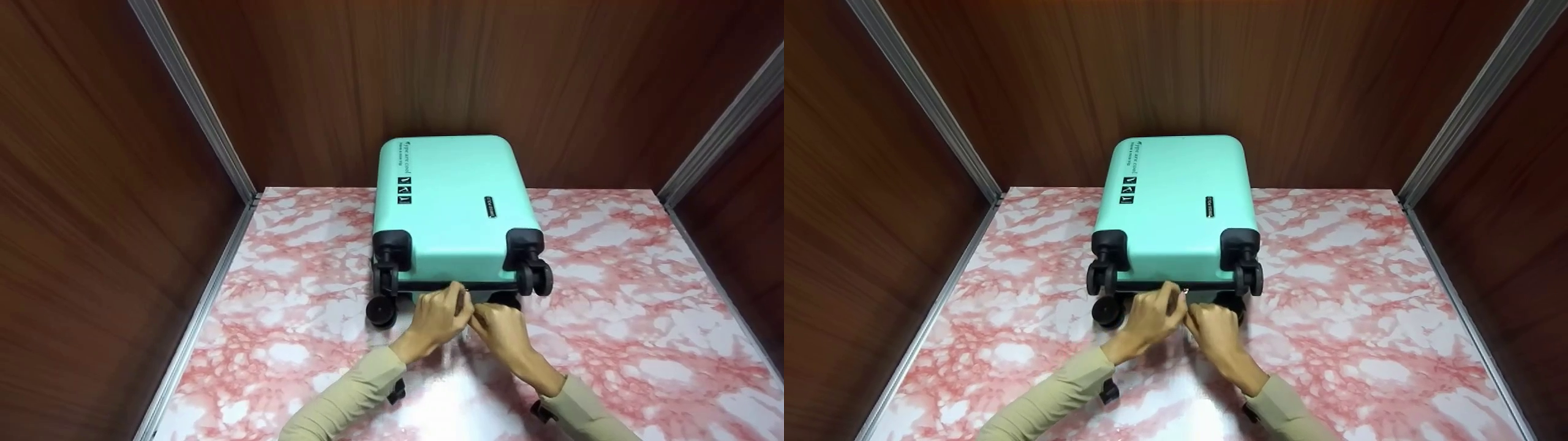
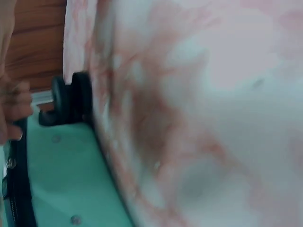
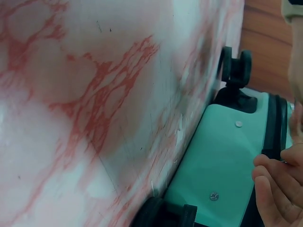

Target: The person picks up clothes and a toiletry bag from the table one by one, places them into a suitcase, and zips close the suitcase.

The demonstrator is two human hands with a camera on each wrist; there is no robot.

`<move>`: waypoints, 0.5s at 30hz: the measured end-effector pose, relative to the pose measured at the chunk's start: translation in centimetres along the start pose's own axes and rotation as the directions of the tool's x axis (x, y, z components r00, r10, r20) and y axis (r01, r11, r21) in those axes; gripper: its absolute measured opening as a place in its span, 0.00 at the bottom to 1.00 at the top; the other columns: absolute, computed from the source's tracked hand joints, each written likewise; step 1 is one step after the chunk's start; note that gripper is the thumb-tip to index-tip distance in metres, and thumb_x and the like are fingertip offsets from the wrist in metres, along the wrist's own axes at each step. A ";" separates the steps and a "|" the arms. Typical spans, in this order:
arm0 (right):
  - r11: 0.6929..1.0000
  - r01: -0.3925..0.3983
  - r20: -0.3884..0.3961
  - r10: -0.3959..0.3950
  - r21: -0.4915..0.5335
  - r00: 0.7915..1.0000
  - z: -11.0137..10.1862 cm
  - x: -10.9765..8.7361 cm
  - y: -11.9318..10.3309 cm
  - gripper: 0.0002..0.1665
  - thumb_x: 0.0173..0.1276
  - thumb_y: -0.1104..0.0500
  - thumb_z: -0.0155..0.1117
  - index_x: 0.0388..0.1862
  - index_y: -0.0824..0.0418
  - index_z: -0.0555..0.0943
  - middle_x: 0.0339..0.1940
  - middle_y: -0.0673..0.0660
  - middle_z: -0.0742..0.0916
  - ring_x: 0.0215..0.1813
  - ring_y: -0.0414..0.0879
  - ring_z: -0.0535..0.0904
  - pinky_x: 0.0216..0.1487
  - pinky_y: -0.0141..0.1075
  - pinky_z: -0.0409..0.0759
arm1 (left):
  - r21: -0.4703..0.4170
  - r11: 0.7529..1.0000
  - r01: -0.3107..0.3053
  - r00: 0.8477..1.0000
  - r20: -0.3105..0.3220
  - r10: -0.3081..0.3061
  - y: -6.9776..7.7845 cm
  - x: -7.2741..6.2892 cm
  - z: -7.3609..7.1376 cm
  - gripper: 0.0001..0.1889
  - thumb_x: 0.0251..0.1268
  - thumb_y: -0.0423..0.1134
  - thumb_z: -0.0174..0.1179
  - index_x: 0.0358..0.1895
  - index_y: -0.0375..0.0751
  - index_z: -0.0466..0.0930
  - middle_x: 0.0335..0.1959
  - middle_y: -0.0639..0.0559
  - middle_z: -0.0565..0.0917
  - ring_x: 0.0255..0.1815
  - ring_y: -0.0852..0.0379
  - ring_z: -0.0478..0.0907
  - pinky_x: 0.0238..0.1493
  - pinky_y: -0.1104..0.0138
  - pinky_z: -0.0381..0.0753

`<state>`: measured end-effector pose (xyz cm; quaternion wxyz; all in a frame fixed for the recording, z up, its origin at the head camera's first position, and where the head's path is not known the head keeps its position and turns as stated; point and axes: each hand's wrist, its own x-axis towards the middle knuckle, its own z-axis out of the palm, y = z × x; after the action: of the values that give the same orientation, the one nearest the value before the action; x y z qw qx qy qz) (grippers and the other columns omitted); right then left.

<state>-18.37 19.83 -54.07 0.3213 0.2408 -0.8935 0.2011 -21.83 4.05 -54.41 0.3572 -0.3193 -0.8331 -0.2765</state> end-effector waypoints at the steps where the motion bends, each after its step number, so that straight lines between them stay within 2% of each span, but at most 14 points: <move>1: 1.000 0.009 -0.006 -0.009 -0.008 1.000 0.0 0.0 0.0 0.21 0.52 0.65 0.74 0.13 0.55 0.71 0.13 0.51 0.79 0.16 0.49 0.76 0.16 0.44 0.74 | -0.020 0.996 0.089 0.995 0.051 -0.088 0.2 -0.2 0.0 0.06 0.67 0.39 0.57 0.31 0.44 0.76 0.17 0.59 0.75 0.15 0.63 0.72 0.17 0.73 0.71; 2: 1.000 0.018 -0.008 -0.018 -0.020 1.000 0.1 0.0 0.0 0.20 0.52 0.65 0.75 0.13 0.55 0.71 0.13 0.51 0.79 0.16 0.49 0.76 0.16 0.44 0.74 | -0.041 0.983 0.179 0.979 0.111 -0.174 0.4 -0.2 -0.1 0.09 0.69 0.41 0.55 0.29 0.45 0.77 0.16 0.60 0.75 0.15 0.63 0.72 0.18 0.72 0.71; 4: 0.998 0.042 -0.016 -0.043 -0.049 0.999 0.1 0.1 0.1 0.19 0.51 0.64 0.75 0.13 0.56 0.72 0.13 0.51 0.79 0.16 0.48 0.75 0.16 0.43 0.75 | -0.101 0.933 0.346 0.920 0.231 -0.317 0.6 0.0 -0.2 0.14 0.72 0.46 0.54 0.28 0.47 0.82 0.17 0.61 0.79 0.17 0.65 0.73 0.22 0.71 0.72; 6: 0.994 0.069 -0.020 -0.070 -0.081 0.997 0.1 0.3 0.0 0.17 0.52 0.63 0.76 0.14 0.57 0.75 0.13 0.52 0.79 0.16 0.48 0.75 0.16 0.43 0.76 | -0.190 0.856 0.480 0.852 0.334 -0.403 0.6 0.5 -0.4 0.15 0.73 0.46 0.56 0.31 0.45 0.86 0.20 0.60 0.83 0.19 0.67 0.76 0.26 0.72 0.75; 8: 0.989 0.098 -0.010 -0.099 -0.110 0.995 -0.1 0.5 -0.1 0.16 0.52 0.62 0.77 0.15 0.58 0.77 0.14 0.52 0.79 0.16 0.48 0.75 0.17 0.43 0.76 | -0.267 0.781 0.565 0.801 0.406 -0.440 0.5 0.9 -0.5 0.13 0.72 0.43 0.58 0.33 0.41 0.88 0.23 0.58 0.86 0.19 0.69 0.77 0.27 0.73 0.76; 10: 0.984 0.120 0.009 -0.120 -0.128 0.993 -0.5 0.7 -0.3 0.16 0.51 0.62 0.77 0.14 0.57 0.77 0.14 0.51 0.78 0.17 0.49 0.75 0.16 0.43 0.75 | -0.326 0.723 0.609 0.773 0.448 -0.449 0.4 1.1 -0.7 0.10 0.69 0.37 0.60 0.34 0.37 0.88 0.22 0.56 0.86 0.16 0.70 0.78 0.23 0.74 0.77; 12: 0.982 0.136 0.038 -0.132 -0.135 0.991 -1.0 1.0 -0.6 0.18 0.50 0.62 0.78 0.13 0.56 0.75 0.14 0.50 0.77 0.17 0.49 0.74 0.16 0.43 0.73 | -0.343 0.685 0.643 0.748 0.475 -0.464 0.5 1.1 -0.7 0.08 0.67 0.34 0.60 0.34 0.35 0.87 0.22 0.55 0.86 0.15 0.67 0.79 0.20 0.74 0.77; 14: 0.982 0.143 0.068 -0.136 -0.126 0.988 -1.6 1.3 -1.0 0.19 0.50 0.63 0.78 0.13 0.55 0.74 0.15 0.49 0.76 0.17 0.49 0.74 0.16 0.43 0.73 | -0.343 0.675 0.654 0.739 0.481 -0.472 0.5 1.0 -0.7 0.08 0.66 0.32 0.59 0.34 0.34 0.87 0.22 0.54 0.86 0.15 0.65 0.80 0.19 0.75 0.77; 15: 0.983 0.143 0.079 -0.134 -0.117 0.988 -1.9 1.5 -1.1 0.19 0.49 0.63 0.77 0.13 0.54 0.74 0.15 0.49 0.76 0.18 0.49 0.74 0.16 0.43 0.73 | -0.335 0.689 0.642 0.748 0.472 -0.467 0.5 0.9 -0.7 0.07 0.66 0.31 0.59 0.34 0.35 0.87 0.23 0.54 0.86 0.15 0.65 0.80 0.18 0.75 0.77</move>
<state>-17.82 19.49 -51.49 0.3169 0.2893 -0.8960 0.1142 -21.67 4.17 -53.15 0.0105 -0.1688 -0.8448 -0.5077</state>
